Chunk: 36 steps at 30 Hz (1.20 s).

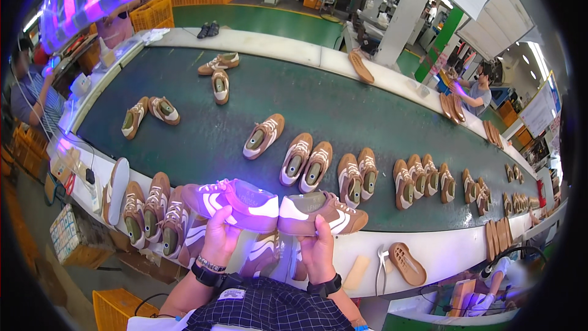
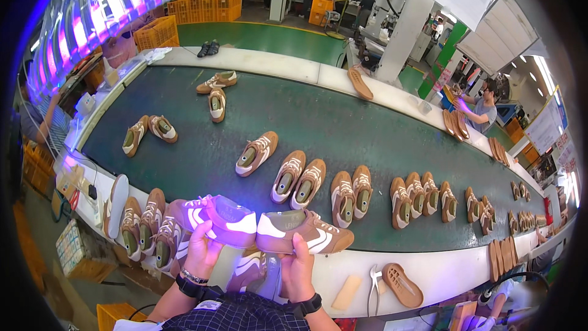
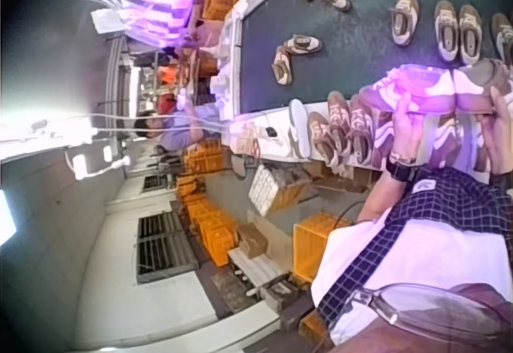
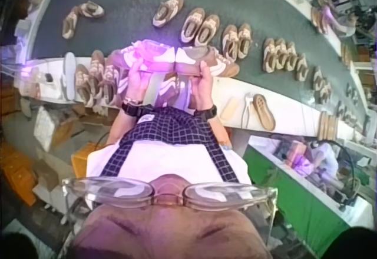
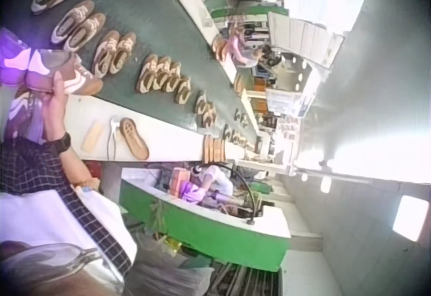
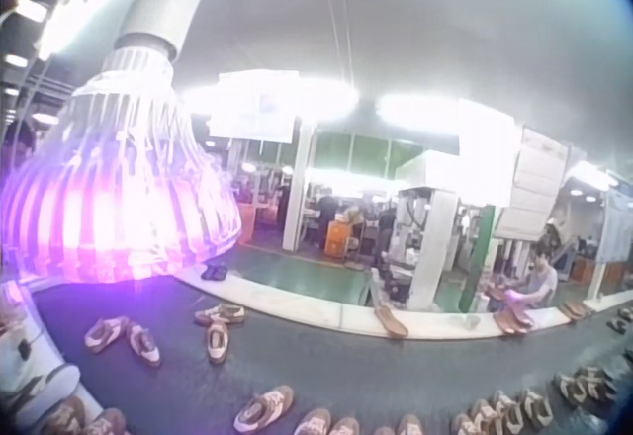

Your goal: Inspecting shoes for quality control and arranging them on a conveyor belt.

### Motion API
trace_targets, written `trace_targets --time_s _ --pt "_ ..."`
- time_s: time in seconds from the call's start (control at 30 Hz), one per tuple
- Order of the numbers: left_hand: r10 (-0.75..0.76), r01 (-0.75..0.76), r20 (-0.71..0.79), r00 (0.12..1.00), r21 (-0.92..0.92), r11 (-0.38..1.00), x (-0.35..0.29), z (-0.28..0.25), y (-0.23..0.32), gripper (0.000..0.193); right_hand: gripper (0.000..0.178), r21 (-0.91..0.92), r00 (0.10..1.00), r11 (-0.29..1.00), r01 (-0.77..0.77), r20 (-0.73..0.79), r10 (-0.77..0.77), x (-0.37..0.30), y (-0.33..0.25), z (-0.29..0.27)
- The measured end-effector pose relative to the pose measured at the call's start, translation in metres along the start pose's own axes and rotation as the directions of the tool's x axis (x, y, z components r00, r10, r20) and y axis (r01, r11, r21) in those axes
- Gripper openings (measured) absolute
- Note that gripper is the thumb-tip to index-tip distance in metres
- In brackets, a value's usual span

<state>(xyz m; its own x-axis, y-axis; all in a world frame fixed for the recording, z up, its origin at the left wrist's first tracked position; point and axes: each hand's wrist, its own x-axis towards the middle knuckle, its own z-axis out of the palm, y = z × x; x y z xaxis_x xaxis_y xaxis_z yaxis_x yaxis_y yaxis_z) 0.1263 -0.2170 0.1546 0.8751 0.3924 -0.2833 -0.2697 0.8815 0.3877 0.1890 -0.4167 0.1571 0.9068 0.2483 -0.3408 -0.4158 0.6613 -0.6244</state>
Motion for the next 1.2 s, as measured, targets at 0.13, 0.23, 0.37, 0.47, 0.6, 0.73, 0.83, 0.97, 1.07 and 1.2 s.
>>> trace_targets --time_s 0.13,0.23,0.37,0.47,0.6,0.73,0.83,0.97,1.07,1.2 --pt "0.031 -0.032 0.026 0.999 0.037 0.999 -0.003 0.001 0.004 0.053 0.044 -0.028 0.999 0.999 0.032 0.008 -0.032 -0.007 -0.006 0.009" --pt "0.056 -0.062 0.077 0.995 0.076 0.995 -0.006 0.006 0.009 0.056 0.047 -0.044 0.996 0.995 0.085 0.02 -0.084 -0.01 -0.009 0.011" --pt "0.088 -0.106 0.146 0.985 0.125 0.986 -0.015 0.025 0.018 0.06 0.052 -0.072 0.991 0.989 0.129 0.033 -0.127 -0.015 -0.015 0.014" --pt "0.119 -0.148 0.168 0.979 0.177 0.973 -0.019 0.033 0.022 0.062 0.057 -0.107 0.987 0.982 0.153 0.056 -0.148 -0.021 -0.024 0.024" --pt "0.12 -0.154 0.171 0.978 0.204 0.967 -0.021 0.037 0.024 0.062 0.062 -0.127 0.985 0.979 0.161 0.077 -0.152 -0.023 -0.027 0.023" --pt "0.158 -0.194 0.151 0.976 0.267 0.944 -0.025 0.038 0.026 0.064 0.066 -0.173 0.981 0.97 0.172 0.12 -0.152 -0.024 -0.03 0.023" --pt "0.036 -0.101 0.263 0.964 0.239 0.966 -0.023 0.033 0.035 0.065 0.07 -0.169 0.918 0.966 0.197 0.377 -0.122 -0.018 -0.047 0.021" --pt "-0.092 -0.014 0.321 0.943 0.313 0.95 -0.013 0.011 0.027 0.066 0.084 -0.252 0.929 0.966 -0.057 0.34 0.144 -0.018 -0.048 0.0" --pt "-0.168 0.019 0.357 0.919 0.386 0.922 -0.015 0.017 0.019 0.057 0.07 -0.228 0.875 0.97 -0.084 0.449 0.181 -0.015 -0.031 -0.005" --pt "-0.254 0.143 0.278 0.926 0.364 0.92 -0.021 0.01 0.016 0.055 0.07 -0.122 0.871 0.945 -0.302 0.367 0.326 -0.006 -0.007 -0.036"
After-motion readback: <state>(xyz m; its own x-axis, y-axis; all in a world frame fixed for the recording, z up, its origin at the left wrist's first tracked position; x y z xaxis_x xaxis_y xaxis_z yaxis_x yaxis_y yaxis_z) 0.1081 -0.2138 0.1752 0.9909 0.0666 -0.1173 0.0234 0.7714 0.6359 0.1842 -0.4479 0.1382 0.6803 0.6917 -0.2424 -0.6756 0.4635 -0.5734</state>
